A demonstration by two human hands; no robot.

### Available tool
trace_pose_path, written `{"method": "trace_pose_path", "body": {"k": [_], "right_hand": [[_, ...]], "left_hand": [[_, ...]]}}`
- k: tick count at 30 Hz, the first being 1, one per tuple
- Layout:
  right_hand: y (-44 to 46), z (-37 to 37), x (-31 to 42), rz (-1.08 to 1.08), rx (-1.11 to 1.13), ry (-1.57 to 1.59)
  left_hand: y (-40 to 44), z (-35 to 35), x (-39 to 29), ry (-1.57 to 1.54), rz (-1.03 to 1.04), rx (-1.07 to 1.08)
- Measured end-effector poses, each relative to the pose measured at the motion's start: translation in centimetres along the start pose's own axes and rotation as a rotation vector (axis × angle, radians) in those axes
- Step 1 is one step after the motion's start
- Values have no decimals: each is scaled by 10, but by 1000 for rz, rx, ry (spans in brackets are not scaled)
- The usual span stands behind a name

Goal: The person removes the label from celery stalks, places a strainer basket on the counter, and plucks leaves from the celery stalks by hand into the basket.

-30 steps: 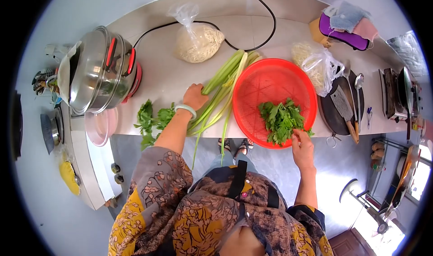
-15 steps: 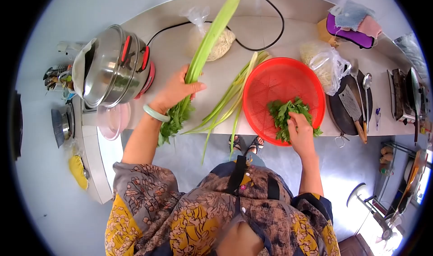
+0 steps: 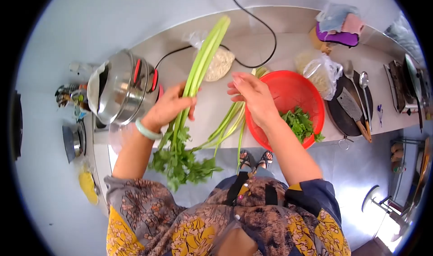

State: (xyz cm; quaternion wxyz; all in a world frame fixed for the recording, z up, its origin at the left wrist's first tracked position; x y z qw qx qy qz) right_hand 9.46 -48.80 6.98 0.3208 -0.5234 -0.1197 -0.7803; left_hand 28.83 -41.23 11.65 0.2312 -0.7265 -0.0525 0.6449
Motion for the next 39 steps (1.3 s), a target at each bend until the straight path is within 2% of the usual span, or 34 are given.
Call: {"method": "trace_pose_path", "body": {"k": [3, 4, 6, 9, 12, 15, 18, 22, 23, 26, 27, 31, 34, 35, 38, 39], "right_hand": [[13, 10, 16, -21, -72, 68], [15, 15, 18, -22, -88, 59], [21, 17, 18, -52, -130, 31], [28, 11, 15, -115, -170, -16], [25, 7, 8, -119, -88, 9], [18, 4, 4, 31, 21, -14], [13, 5, -1, 35, 3, -48], [8, -1, -16, 0, -157, 151], [9, -8, -26, 5, -211, 184], [7, -20, -23, -1, -240, 295], [5, -22, -19, -7, -229, 334], [-1, -26, -14, 22, -170, 258], [-2, -41, -19, 37, -149, 259], [-2, -56, -21, 5, -227, 303], [0, -80, -12, -40, -253, 396], [2, -71, -10, -49, -180, 399]], "left_hand": [[-11, 16, 9, 217, -134, -133], [-12, 22, 15, 264, -51, -177], [-23, 37, 10, 688, 27, -307], [-31, 56, 23, 672, 54, -372], [-36, 59, 28, 691, 230, -420], [-37, 46, 45, 709, 209, -424], [-45, 42, 39, 833, 141, -446], [-49, 22, 31, 1239, 110, -536], [-50, 19, 27, 1325, 166, -560], [-53, 1, 34, 1328, 158, -564], [-57, -4, 33, 1302, 206, -569], [-69, -23, 33, 1086, 172, -466], [-75, -42, 40, 585, -85, -204], [-79, -46, 43, 309, -139, -174], [-95, -40, 23, 40, -137, 25], [-94, -35, 22, 33, -87, 41]]}}
Point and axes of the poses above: each hand's wrist, its own y-axis towards the middle knuckle, its own z-axis out of the palm, x = y × z, the point moved 6 cm from there along y, towards the middle knuckle, and after that the axes turned 6 degrees about x, right-handed, at the moved point
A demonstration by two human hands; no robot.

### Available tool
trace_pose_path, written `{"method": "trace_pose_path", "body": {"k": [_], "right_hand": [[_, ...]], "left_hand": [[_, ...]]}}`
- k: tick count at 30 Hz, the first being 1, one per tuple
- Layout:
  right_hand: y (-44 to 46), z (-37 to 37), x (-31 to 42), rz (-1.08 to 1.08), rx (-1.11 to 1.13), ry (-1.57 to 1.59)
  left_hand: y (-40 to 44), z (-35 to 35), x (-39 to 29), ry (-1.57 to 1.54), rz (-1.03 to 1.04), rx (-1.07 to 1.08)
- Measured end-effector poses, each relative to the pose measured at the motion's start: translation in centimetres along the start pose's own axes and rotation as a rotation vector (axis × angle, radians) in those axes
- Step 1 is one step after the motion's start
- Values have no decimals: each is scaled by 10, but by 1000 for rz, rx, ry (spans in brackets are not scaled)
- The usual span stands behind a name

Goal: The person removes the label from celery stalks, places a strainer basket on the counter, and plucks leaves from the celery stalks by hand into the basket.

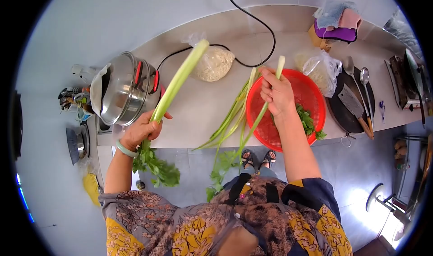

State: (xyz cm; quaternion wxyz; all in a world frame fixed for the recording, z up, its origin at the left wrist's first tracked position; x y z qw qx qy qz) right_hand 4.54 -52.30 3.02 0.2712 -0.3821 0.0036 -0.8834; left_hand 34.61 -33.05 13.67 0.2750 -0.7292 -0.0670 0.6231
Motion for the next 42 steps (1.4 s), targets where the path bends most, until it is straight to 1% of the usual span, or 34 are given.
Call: {"method": "trace_pose_path", "body": {"k": [3, 5, 7, 8, 11, 12, 15, 16, 19, 20, 23, 24, 27, 31, 32, 35, 36, 37, 39, 40, 42], "right_hand": [[-2, 41, -20, 89, 76, 51], [-7, 78, -33, 121, 60, 58], [-7, 101, -37, 89, 129, 72], [-7, 106, -40, 79, 166, 81], [3, 86, -60, 149, 281, 10], [-3, 89, -56, 140, 282, 18], [-11, 90, -51, 146, 204, -34], [-10, 87, -54, 127, 195, -37], [-12, 79, -59, 105, 63, -66], [-13, 77, -62, 103, 45, -74], [-14, 71, -66, 84, 4, -105], [-16, 71, -65, 75, -1, -120], [-21, 61, -63, 82, -21, -151], [-31, 36, -63, 137, -46, -266], [-32, 24, -69, 194, 8, -314], [-48, 16, -62, 199, 14, -350], [-49, 2, -61, 199, -29, -354], [-49, -11, -58, 190, -45, -312], [-50, -32, -49, 96, -180, -234], [-52, -39, -43, 53, -214, -195], [-49, -43, -30, -11, -261, -169]], "left_hand": [[11, 21, -8, 59, -144, -7], [25, 34, -4, -30, -178, 89], [37, 45, 3, -136, -210, 193], [40, 49, 7, -185, -243, 247], [43, 59, 12, -272, -231, 314], [45, 61, 14, -243, -210, 350], [47, 65, 13, -304, -209, 336], [47, 62, 13, -233, -205, 283], [55, 53, 10, -52, -95, 116], [58, 50, 11, 3, -100, 98], [67, 39, 18, 288, 24, 44], [71, 38, 18, 198, 116, -26], [67, 23, 24, 244, -162, -70], [65, -14, 19, 420, -178, -156], [66, -22, 19, 450, -146, -164], [61, -40, 11, 432, -241, -163], [61, -54, 15, 395, -236, -218], [55, -65, 15, 342, -234, -269], [49, -87, 10, 239, -219, -364], [49, -89, 12, 206, -216, -326], [57, -84, 25, 246, -238, -317]]}}
Point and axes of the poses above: each hand's wrist, its own y-axis towards the middle knuckle, its own z-axis out of the palm, x = y × z, the point moved 6 cm from there along y, towards the middle knuckle, and after that the axes turned 6 degrees about x, right-handed, at the moved point
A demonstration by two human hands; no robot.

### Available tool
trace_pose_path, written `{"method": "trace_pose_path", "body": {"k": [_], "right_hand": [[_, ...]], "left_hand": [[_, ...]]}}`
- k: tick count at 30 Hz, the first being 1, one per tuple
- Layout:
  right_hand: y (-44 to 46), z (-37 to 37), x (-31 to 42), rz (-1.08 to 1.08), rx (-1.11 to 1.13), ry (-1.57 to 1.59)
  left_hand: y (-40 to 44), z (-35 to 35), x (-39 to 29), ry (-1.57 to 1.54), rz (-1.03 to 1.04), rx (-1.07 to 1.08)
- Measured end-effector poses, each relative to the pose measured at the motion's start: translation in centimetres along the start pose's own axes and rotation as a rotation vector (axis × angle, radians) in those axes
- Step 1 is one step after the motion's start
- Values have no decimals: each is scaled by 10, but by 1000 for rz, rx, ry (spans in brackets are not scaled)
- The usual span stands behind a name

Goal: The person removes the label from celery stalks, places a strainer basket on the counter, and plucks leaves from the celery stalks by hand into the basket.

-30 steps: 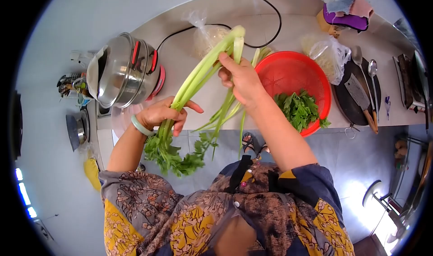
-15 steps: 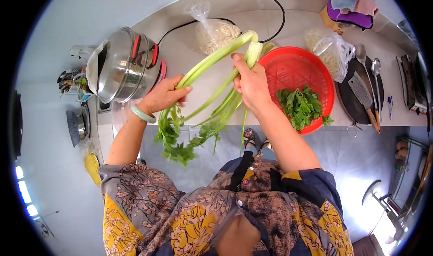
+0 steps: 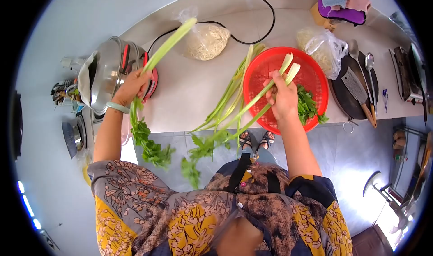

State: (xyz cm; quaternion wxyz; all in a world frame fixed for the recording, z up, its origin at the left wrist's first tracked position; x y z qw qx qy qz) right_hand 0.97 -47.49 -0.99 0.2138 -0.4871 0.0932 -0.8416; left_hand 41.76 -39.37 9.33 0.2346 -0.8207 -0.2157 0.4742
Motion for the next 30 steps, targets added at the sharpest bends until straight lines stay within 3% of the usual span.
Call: {"method": "trace_pose_path", "body": {"k": [7, 10, 17, 19, 23, 26, 30], "right_hand": [[17, -27, 46, -145, -96, 97], [17, -38, 49, -130, -155, 164], [20, -69, 34, -103, -210, 335], [20, -70, 33, -95, -229, 385], [16, -33, 32, -42, -203, 438], [6, 6, 41, -34, -145, 437], [-12, 53, 44, 5, -5, 475]], "left_hand": [[76, 85, 42, 254, 57, 107], [107, 110, 54, 423, 225, -6], [140, 101, 78, 246, 411, -109], [91, 94, 19, 72, 501, -127], [-24, 144, -103, 503, 854, -88], [-30, 187, -115, 651, 765, -70], [-25, 210, -110, 596, 612, -212]]}}
Point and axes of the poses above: each hand's wrist, its own y-axis towards the middle knuckle, its own z-axis out of the palm, x = y × z, the point moved 6 cm from there along y, towards the middle knuckle, and after that the axes turned 6 degrees about x, right-handed, at the moved point
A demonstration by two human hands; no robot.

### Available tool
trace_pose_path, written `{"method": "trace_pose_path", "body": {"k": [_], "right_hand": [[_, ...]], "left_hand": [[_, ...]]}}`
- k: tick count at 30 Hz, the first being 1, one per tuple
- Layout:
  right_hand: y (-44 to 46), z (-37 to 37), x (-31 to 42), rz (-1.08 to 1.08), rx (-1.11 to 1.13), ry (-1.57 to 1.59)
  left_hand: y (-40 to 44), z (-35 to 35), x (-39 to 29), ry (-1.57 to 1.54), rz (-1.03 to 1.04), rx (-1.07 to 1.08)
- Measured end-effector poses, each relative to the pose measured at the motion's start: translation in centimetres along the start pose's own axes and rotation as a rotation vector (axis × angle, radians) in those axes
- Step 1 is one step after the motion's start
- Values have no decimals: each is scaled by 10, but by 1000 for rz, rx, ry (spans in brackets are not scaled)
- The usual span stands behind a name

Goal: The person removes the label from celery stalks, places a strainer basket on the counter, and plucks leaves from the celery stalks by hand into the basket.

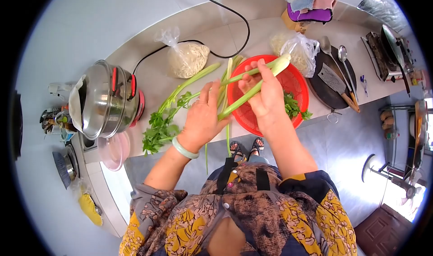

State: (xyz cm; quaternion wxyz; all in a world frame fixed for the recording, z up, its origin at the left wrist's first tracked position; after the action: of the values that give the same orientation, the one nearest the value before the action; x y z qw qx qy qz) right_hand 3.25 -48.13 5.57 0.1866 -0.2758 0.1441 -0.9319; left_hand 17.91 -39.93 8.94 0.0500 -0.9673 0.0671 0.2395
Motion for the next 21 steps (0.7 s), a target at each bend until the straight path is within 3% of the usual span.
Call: {"method": "trace_pose_path", "body": {"k": [3, 7, 10, 13, 15, 21], "right_hand": [[-20, 33, -2, -1, 53, -52], [-30, 67, -11, 40, 387, -158], [-25, 92, -12, 7, 518, -248], [-32, 118, 3, -99, 675, -483], [-31, 122, 16, -187, 702, -668], [-29, 73, -64, 115, 812, -844]], "left_hand": [[-6, 5, 10, -92, -82, -73], [-7, -13, 35, -69, -12, -104], [-2, -42, 37, -69, 14, -108], [-7, -77, 55, -336, -272, 36], [-9, -99, 66, -453, -260, 37], [-9, -131, 61, -733, -211, 20]]}}
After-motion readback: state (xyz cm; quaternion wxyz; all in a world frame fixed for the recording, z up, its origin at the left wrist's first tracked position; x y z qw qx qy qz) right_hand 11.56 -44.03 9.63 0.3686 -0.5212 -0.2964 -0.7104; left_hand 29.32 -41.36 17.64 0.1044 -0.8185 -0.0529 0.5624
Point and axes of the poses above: each hand's wrist, its own y-axis towards the middle knuckle, its own z-axis out of the palm, x = y × z, the point moved 6 cm from there along y, towards the middle knuckle, and after that the axes turned 6 degrees about x, right-handed, at the moved point
